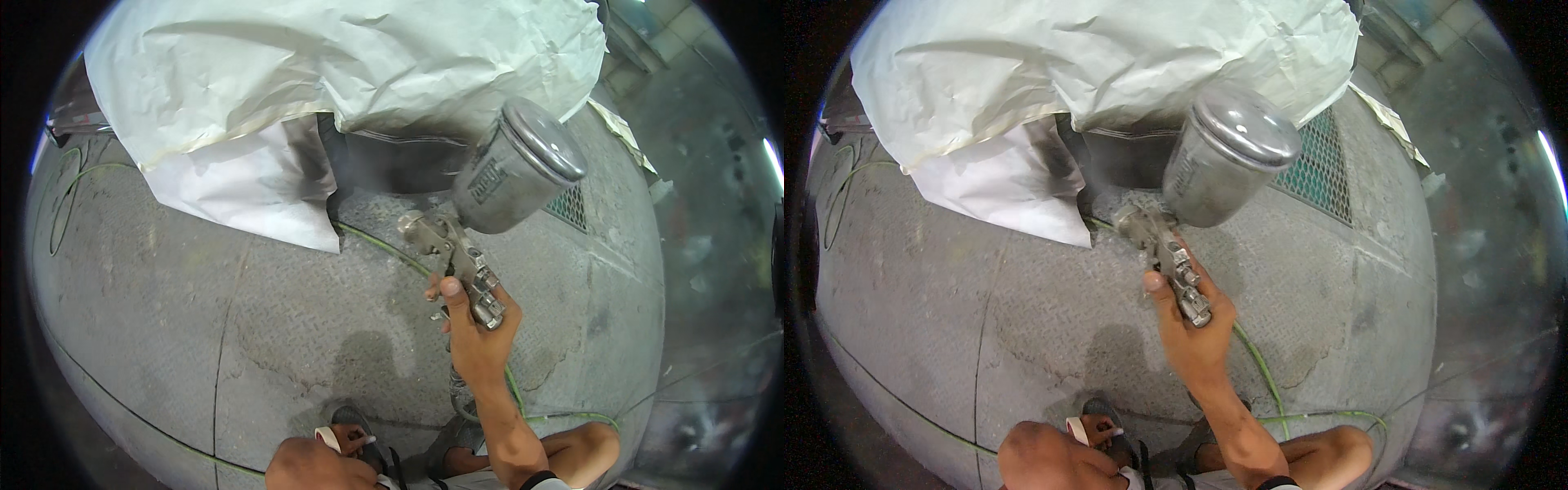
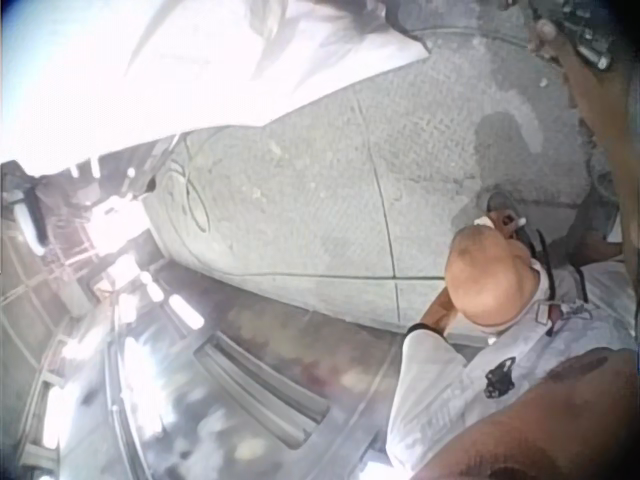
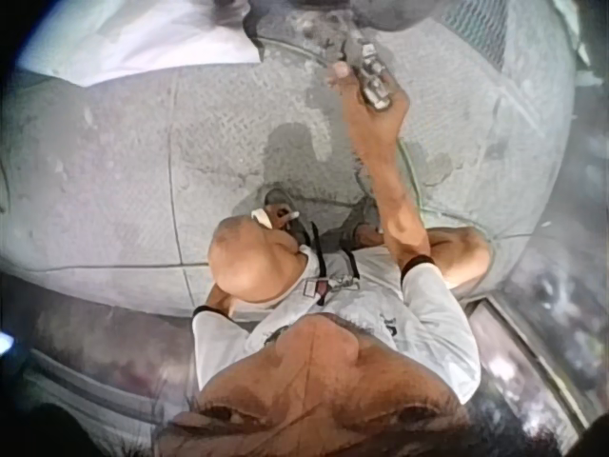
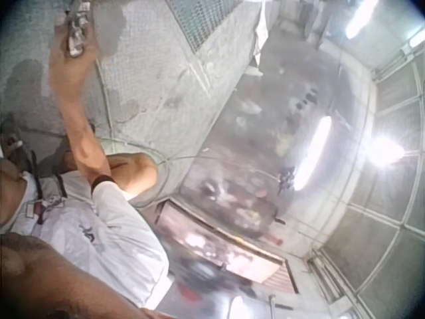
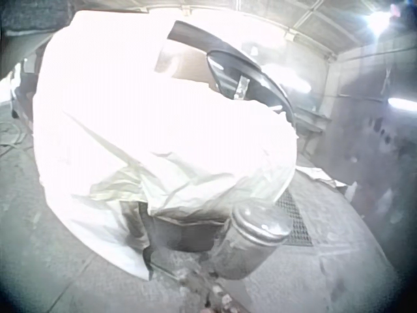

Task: The person prepares paint by pouring liquid from a can into a spray gun cup and adding water from a bottle. They then walk to a car in a paint booth and spray paint the front bumper area, which is partially covered with masking paper.

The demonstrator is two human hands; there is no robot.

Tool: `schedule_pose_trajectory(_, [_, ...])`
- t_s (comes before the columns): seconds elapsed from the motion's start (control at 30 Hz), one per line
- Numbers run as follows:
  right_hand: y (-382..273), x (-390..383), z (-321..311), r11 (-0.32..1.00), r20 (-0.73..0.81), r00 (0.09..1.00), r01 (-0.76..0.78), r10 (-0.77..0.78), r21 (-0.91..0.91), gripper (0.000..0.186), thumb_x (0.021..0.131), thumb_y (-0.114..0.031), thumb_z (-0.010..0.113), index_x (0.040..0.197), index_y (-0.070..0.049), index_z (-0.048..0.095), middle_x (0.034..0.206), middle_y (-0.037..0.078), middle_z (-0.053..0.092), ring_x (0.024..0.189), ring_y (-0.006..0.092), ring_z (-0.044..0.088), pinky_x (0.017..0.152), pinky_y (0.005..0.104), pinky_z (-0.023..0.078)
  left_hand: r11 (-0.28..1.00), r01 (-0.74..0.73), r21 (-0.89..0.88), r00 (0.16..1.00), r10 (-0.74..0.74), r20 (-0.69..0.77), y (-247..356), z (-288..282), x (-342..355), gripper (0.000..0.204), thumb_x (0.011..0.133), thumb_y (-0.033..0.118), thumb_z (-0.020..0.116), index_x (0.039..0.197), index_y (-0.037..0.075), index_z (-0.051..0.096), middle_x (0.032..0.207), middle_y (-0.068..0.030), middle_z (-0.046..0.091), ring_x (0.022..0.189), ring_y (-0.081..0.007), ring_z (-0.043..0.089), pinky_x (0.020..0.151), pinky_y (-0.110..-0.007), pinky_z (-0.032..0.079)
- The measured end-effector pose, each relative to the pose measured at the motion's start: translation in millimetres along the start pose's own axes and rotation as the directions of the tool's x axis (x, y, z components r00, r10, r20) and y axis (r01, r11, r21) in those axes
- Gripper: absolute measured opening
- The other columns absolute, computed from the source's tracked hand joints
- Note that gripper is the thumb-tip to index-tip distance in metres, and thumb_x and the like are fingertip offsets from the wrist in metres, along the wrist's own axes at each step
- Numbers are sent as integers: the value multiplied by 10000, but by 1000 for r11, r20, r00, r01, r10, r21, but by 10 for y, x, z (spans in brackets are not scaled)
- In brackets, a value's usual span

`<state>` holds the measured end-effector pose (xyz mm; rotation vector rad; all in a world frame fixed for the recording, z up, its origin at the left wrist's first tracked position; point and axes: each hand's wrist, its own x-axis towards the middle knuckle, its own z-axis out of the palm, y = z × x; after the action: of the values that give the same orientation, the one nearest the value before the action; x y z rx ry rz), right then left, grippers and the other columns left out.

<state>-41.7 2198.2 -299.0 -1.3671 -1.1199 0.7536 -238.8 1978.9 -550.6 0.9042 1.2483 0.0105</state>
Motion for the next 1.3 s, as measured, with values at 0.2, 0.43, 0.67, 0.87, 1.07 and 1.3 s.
schedule_pose_trajectory(0.2, [-189,224,-51,988,12,989,-150,150,-43,344,912,-327,659,1004,4,647,843,80,695,691,99,640,451,202,428,999,-32,4,999,32,3,-47,-2,26,299,839,331,742,874,38,694,629,-47,680,494,-96,610,473,-256,477])
schedule_pose_trajectory(0.43, [-112,507,-359,994,-216,971,-111,106,-14,311,924,-328,637,990,-24,642,817,77,691,670,117,643,439,226,407,994,-102,29,995,102,-5,-42,5,60,283,831,310,756,867,36,694,623,-46,678,493,-96,611,471,-253,478])
schedule_pose_trajectory(0.67, [108,594,-654,988,-364,929,-110,65,-104,286,927,-300,633,1001,-24,649,804,48,670,657,80,616,438,206,394,996,92,-1,987,-91,130,-69,-39,132,302,840,317,745,930,36,683,651,-53,681,528,-100,621,494,-256,486])
schedule_pose_trajectory(0.87, [89,293,-549,981,-418,908,-84,3,-177,257,936,-260,625,973,-8,653,761,37,656,544,37,521,425,190,371,996,84,-26,982,-79,173,-63,-61,92,309,848,327,736,923,34,673,656,-45,675,543,-99,615,498,-253,470])
schedule_pose_trajectory(1.07, [-12,-59,-160,976,-253,967,-39,-17,-216,291,931,-233,631,1086,14,635,936,91,697,739,86,645,443,171,407,996,41,-74,990,-31,136,16,-105,-32,305,856,324,728,917,31,667,661,-42,671,553,-99,612,502,-253,464])
schedule_pose_trajectory(1.3, [-73,-119,468,956,2,982,183,-187,-228,480,900,-140,673,1318,42,523,813,54,565,693,94,505,614,256,415,986,-54,-159,994,68,88,281,-158,-216,302,865,320,719,909,26,661,667,-39,668,564,-99,609,508,-253,458])
